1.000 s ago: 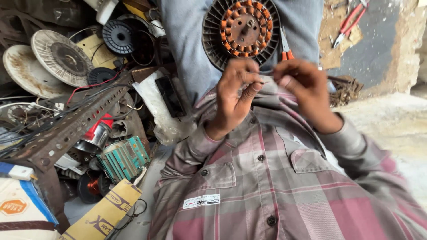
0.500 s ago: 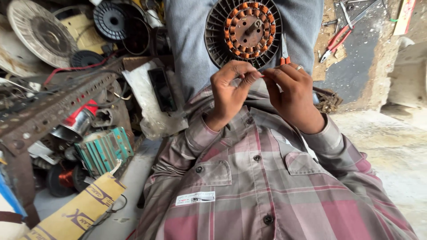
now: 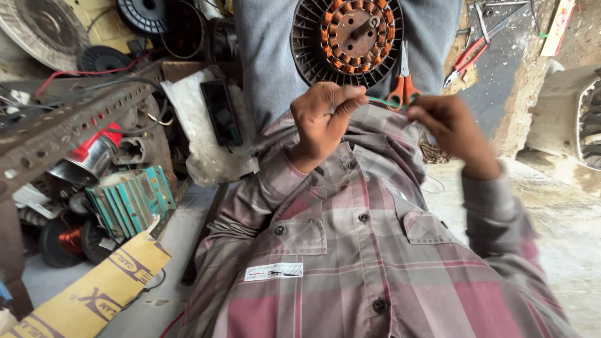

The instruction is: The person is repairing an electrical motor stator by hand. They use scissors to cut and strip wires, then connect and secure them to the copper windings on the stator. The person also retrieves a small metal component from a drawer and attaches it to the assembly.

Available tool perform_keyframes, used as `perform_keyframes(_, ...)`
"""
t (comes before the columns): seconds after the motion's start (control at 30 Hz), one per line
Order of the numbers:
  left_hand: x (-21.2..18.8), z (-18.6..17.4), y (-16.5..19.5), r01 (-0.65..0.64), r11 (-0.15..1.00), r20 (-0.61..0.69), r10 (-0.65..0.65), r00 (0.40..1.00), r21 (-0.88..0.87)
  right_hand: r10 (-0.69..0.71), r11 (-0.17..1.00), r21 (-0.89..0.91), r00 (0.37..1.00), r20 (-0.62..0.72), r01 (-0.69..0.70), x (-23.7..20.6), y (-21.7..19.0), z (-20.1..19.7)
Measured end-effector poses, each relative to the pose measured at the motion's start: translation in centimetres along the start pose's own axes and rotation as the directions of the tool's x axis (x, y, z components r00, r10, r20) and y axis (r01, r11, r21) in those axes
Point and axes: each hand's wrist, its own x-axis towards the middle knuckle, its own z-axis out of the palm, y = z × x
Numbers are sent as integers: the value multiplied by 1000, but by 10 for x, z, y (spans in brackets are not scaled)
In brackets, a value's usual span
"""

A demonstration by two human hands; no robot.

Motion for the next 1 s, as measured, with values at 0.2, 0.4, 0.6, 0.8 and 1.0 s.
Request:
perform_keyframes(0.2, 14, -8, 6, -371, 900, 285, 302, 910, 230, -155, 921, -380, 977, -147, 89, -6, -31, -9)
perform_keyframes(0.4, 20, -15, 9, -345, 923, 240, 300, 923, 172, -106, 764, 645, 985, 138, -8, 24, -33, 33)
perform_keyframes(0.6, 19, -17, -16, 13, 1000, -137, -15, 991, -13, -234, 949, -275, 932, -276, 157, 11, -74, 3)
perform_keyframes(0.8, 42, -53, -35, -116, 955, -69, 140, 988, 274, -656, 545, -769, 741, -141, 336, 30, -130, -31)
perform_keyframes(1.0, 62, -41, -32, -154, 915, 88, 130, 988, 373, -729, 112, -897, 648, 219, 428, 63, -130, -41)
